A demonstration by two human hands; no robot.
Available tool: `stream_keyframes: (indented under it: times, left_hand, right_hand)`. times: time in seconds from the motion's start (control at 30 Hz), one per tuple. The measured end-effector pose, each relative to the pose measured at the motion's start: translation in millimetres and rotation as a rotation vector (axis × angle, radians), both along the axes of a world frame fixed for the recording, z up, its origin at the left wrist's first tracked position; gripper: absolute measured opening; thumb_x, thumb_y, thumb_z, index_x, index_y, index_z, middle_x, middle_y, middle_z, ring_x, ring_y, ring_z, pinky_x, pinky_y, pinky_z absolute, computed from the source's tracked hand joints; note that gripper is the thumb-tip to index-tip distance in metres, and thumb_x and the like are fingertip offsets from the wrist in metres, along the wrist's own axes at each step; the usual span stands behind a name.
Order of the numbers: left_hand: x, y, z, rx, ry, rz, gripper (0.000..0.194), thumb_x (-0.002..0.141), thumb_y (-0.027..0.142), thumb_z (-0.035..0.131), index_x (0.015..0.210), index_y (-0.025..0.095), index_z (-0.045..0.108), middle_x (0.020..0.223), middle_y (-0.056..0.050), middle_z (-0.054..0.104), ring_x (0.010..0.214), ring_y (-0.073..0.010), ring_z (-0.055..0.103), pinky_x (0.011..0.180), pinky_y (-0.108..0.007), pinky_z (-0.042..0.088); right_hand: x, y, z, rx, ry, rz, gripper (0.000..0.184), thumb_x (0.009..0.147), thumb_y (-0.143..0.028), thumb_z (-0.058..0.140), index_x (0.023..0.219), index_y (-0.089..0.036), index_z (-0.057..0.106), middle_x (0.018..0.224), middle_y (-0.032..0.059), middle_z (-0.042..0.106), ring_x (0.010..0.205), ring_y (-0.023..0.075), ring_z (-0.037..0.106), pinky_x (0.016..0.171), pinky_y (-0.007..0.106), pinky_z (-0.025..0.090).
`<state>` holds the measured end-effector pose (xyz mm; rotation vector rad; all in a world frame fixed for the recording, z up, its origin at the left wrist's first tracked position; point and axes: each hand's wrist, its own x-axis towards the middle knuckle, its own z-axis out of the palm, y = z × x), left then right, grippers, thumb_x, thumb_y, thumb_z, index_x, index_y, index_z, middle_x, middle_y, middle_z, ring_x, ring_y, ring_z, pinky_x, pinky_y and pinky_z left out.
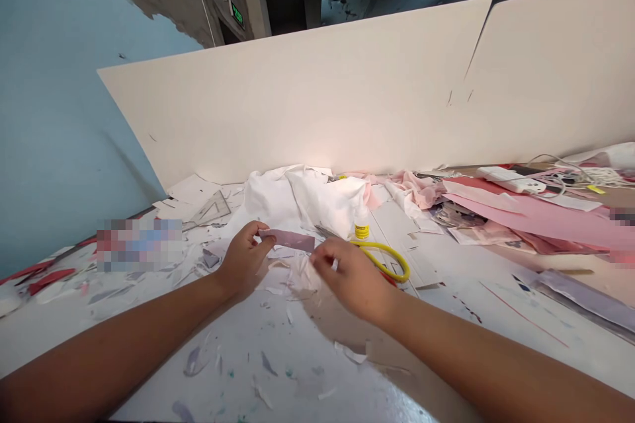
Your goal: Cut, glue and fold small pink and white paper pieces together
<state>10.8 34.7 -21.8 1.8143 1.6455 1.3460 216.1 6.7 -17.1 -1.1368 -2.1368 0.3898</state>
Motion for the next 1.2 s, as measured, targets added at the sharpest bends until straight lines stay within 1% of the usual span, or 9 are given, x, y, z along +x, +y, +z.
stream_keyframes:
  times: [0.07, 0.2, 0.37, 0.47, 0.63, 0.8, 0.87, 0.97, 1.2]
  left_hand:
    - [-1, 1, 0.5, -0.033, -0.03, 0.014, 0.007, 0.074, 0.026, 0.048, 0.07, 0.02, 0.047, 0.062, 0.005, 0.041, 0.05, -0.0085, 0.035, 0.049, -0.022, 0.033]
    - [-5, 3, -1.6, 0.021, 0.021, 0.011, 0.01, 0.077, 0.03, 0.047, 0.075, 0.02, 0.048, 0.071, 0.003, 0.046, 0.054, -0.0094, 0.039, 0.052, -0.023, 0.037]
    - [-8, 3, -8.3, 0.22, 0.308, -0.305, 0.006, 0.076, 0.02, 0.047, 0.073, 0.02, 0.052, 0.084, -0.003, 0.052, 0.084, -0.0166, 0.049, 0.076, -0.03, 0.041]
    - [-9, -1, -9.4, 0.186, 0.422, -0.481, 0.014, 0.067, 0.009, 0.048, 0.074, 0.02, 0.052, 0.089, -0.004, 0.052, 0.088, -0.0176, 0.049, 0.081, -0.032, 0.041]
    - [-15, -12, -1.4, 0.032, 0.371, -0.591, 0.039, 0.054, 0.002, 0.04, 0.087, 0.023, 0.046, 0.104, -0.005, 0.049, 0.096, -0.0182, 0.048, 0.084, -0.034, 0.042]
    - [-22, -13, 1.6, 0.121, 0.472, -0.713, 0.022, 0.061, 0.011, 0.05, 0.08, 0.022, 0.048, 0.103, -0.008, 0.05, 0.099, -0.0219, 0.047, 0.076, -0.034, 0.044]
    - [-20, -10, -0.9, 0.063, 0.394, -0.625, 0.006, 0.071, 0.017, 0.046, 0.075, 0.021, 0.049, 0.098, -0.008, 0.052, 0.089, -0.0194, 0.051, 0.069, -0.031, 0.046]
    - [-13, -7, -4.5, 0.021, 0.348, -0.489, 0.009, 0.077, 0.022, 0.043, 0.071, 0.021, 0.05, 0.091, -0.006, 0.055, 0.084, -0.0173, 0.053, 0.071, -0.03, 0.046]
    - [-7, -6, -4.9, 0.022, 0.548, -0.494, 0.015, 0.072, 0.017, 0.047, 0.084, 0.021, 0.055, 0.09, -0.003, 0.058, 0.09, -0.0182, 0.051, 0.083, -0.032, 0.04]
  right_hand:
    - [8, 5, 7.4, -0.141, 0.162, -0.132, 0.031, 0.087, -0.04, 0.033, 0.068, -0.02, 0.049, 0.056, -0.0031, 0.047, 0.051, 0.0117, 0.045, 0.049, 0.024, 0.036]
    - [25, 11, 20.3, -0.188, 0.089, -0.12, 0.03, 0.081, -0.042, 0.042, 0.061, -0.02, 0.045, 0.055, -0.0039, 0.042, 0.049, 0.0102, 0.039, 0.047, 0.023, 0.032]
    - [38, 11, 25.7, -0.19, 0.1, -0.082, 0.03, 0.081, -0.041, 0.041, 0.06, -0.02, 0.043, 0.055, -0.0048, 0.036, 0.048, 0.0089, 0.033, 0.045, 0.022, 0.029]
    - [43, 14, 22.3, -0.137, 0.072, -0.137, 0.031, 0.083, -0.041, 0.037, 0.06, -0.02, 0.037, 0.053, -0.0054, 0.032, 0.047, 0.0093, 0.032, 0.044, 0.022, 0.027]
    - [39, 12, 19.0, -0.11, -0.004, -0.166, 0.026, 0.085, -0.041, 0.033, 0.067, -0.022, 0.038, 0.052, -0.0054, 0.041, 0.048, 0.0112, 0.038, 0.046, 0.023, 0.031]
    - [34, 5, 21.7, -0.089, -0.037, -0.242, 0.022, 0.087, -0.04, 0.03, 0.078, -0.023, 0.041, 0.056, -0.0029, 0.051, 0.051, 0.0143, 0.049, 0.048, 0.024, 0.035]
    - [34, 5, 20.6, -0.085, -0.088, -0.255, 0.022, 0.087, -0.039, 0.03, 0.079, -0.024, 0.042, 0.056, -0.0025, 0.052, 0.051, 0.0151, 0.05, 0.048, 0.025, 0.035]
    - [34, 7, 17.2, -0.094, -0.092, -0.214, 0.022, 0.087, -0.039, 0.03, 0.079, -0.023, 0.043, 0.057, -0.0024, 0.052, 0.052, 0.015, 0.05, 0.049, 0.025, 0.036]
    - [30, 1, 15.0, -0.088, -0.124, -0.093, 0.022, 0.088, -0.037, 0.029, 0.076, -0.023, 0.04, 0.057, -0.0028, 0.047, 0.052, 0.0138, 0.045, 0.049, 0.025, 0.033]
